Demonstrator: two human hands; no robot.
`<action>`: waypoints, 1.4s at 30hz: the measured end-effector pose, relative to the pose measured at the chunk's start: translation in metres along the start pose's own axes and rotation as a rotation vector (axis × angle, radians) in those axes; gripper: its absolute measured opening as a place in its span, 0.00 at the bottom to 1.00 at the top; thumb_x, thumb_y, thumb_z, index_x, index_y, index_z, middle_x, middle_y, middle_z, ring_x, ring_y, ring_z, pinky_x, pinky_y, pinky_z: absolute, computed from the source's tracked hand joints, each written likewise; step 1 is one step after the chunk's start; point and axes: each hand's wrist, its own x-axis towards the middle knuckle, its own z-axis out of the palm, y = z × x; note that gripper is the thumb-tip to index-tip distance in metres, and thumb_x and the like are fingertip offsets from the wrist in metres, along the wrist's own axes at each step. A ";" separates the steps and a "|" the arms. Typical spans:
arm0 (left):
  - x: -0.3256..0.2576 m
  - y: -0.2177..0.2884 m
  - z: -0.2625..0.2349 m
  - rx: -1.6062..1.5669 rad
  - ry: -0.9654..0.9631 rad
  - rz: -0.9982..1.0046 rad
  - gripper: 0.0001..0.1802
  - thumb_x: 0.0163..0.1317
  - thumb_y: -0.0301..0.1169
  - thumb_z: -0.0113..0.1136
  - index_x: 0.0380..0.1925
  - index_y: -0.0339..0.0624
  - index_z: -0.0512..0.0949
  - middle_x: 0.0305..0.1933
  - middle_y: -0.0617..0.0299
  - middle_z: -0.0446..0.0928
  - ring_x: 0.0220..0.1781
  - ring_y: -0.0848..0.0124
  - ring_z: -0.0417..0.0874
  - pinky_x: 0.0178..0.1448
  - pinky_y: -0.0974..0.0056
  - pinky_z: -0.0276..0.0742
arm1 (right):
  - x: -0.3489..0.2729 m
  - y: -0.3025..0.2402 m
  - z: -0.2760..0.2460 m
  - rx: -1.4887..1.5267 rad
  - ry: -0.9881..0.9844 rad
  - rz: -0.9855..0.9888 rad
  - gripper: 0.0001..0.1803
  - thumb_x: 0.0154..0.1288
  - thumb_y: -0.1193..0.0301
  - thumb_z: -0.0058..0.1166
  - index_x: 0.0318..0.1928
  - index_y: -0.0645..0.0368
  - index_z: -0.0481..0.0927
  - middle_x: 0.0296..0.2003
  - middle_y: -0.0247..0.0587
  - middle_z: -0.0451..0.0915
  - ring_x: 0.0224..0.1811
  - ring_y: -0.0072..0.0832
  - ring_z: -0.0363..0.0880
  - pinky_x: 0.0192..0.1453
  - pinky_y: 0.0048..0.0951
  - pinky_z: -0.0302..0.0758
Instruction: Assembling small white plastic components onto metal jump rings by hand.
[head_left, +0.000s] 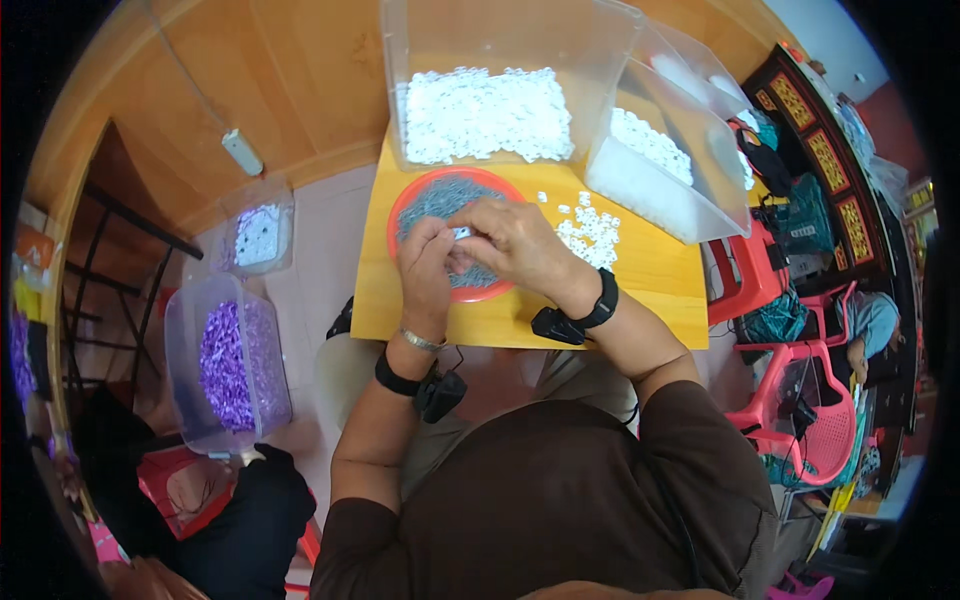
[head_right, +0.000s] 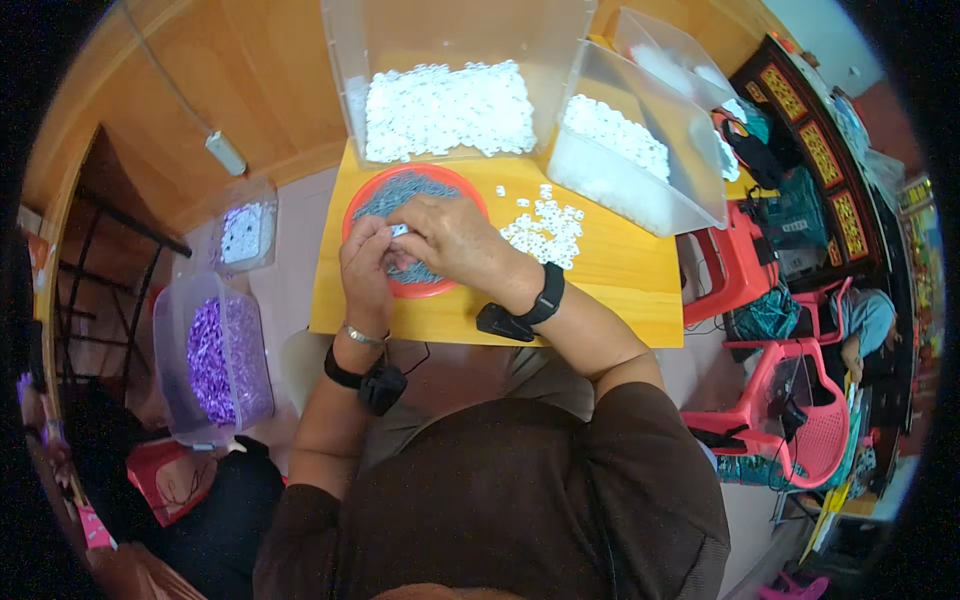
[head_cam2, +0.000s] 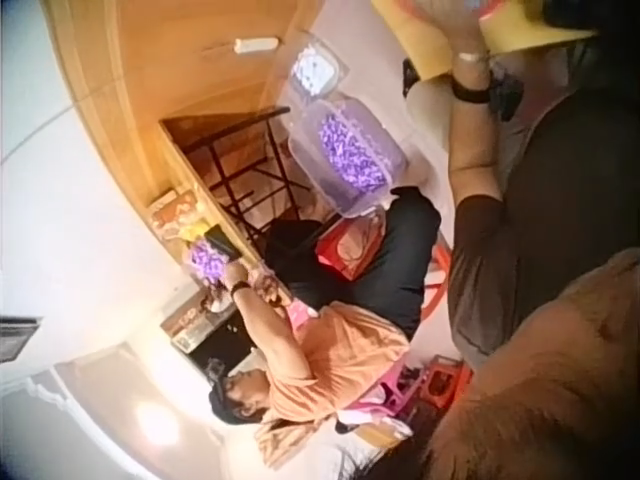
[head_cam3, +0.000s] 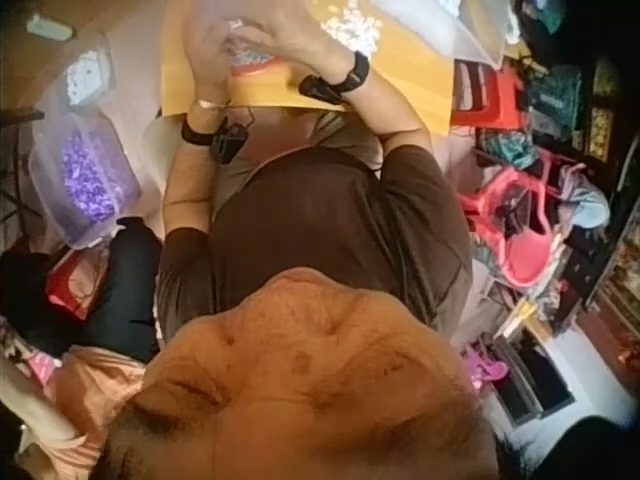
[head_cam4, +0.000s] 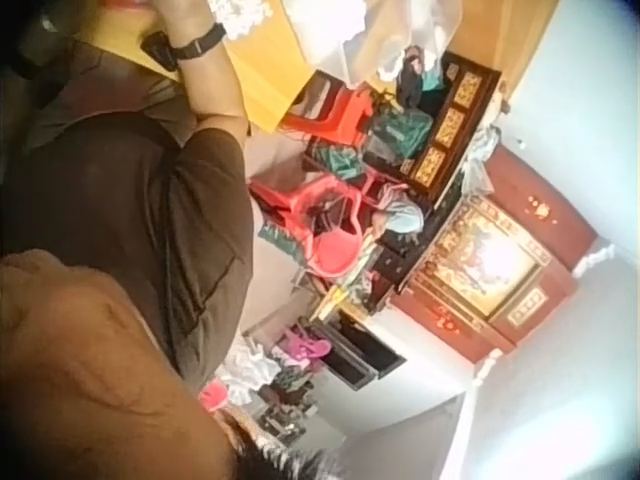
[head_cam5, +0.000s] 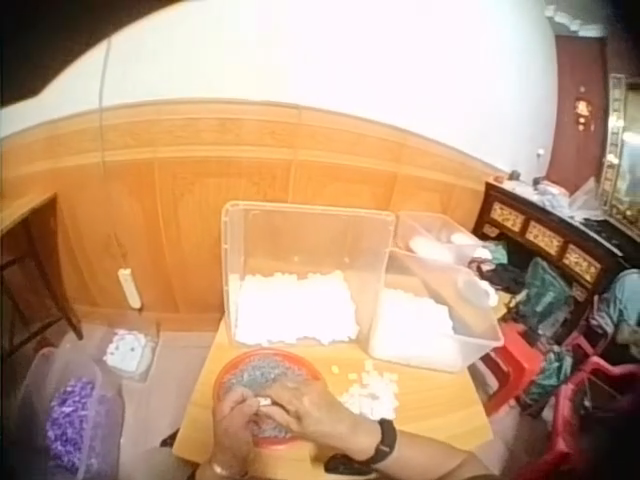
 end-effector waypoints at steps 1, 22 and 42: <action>-0.001 0.001 0.001 0.014 0.004 -0.008 0.09 0.63 0.29 0.47 0.25 0.40 0.71 0.20 0.65 0.71 0.22 0.79 0.71 0.27 0.75 0.67 | -0.001 -0.002 -0.003 0.019 0.000 -0.006 0.10 0.52 0.73 0.59 0.36 0.62 0.78 0.30 0.46 0.78 0.34 0.42 0.78 0.37 0.35 0.75; 0.005 0.008 -0.014 0.127 0.067 -0.012 0.09 0.62 0.29 0.49 0.23 0.41 0.72 0.19 0.69 0.69 0.20 0.82 0.68 0.23 0.77 0.62 | -0.015 0.066 -0.099 -0.286 0.075 0.352 0.08 0.57 0.69 0.56 0.36 0.58 0.81 0.31 0.45 0.81 0.31 0.38 0.80 0.35 0.32 0.75; 0.006 0.006 -0.012 0.186 0.015 -0.052 0.08 0.60 0.28 0.50 0.23 0.40 0.72 0.20 0.69 0.69 0.21 0.82 0.68 0.24 0.76 0.63 | -0.014 0.140 -0.041 -0.333 -0.250 0.559 0.08 0.47 0.72 0.59 0.31 0.60 0.80 0.26 0.45 0.81 0.29 0.34 0.80 0.35 0.32 0.75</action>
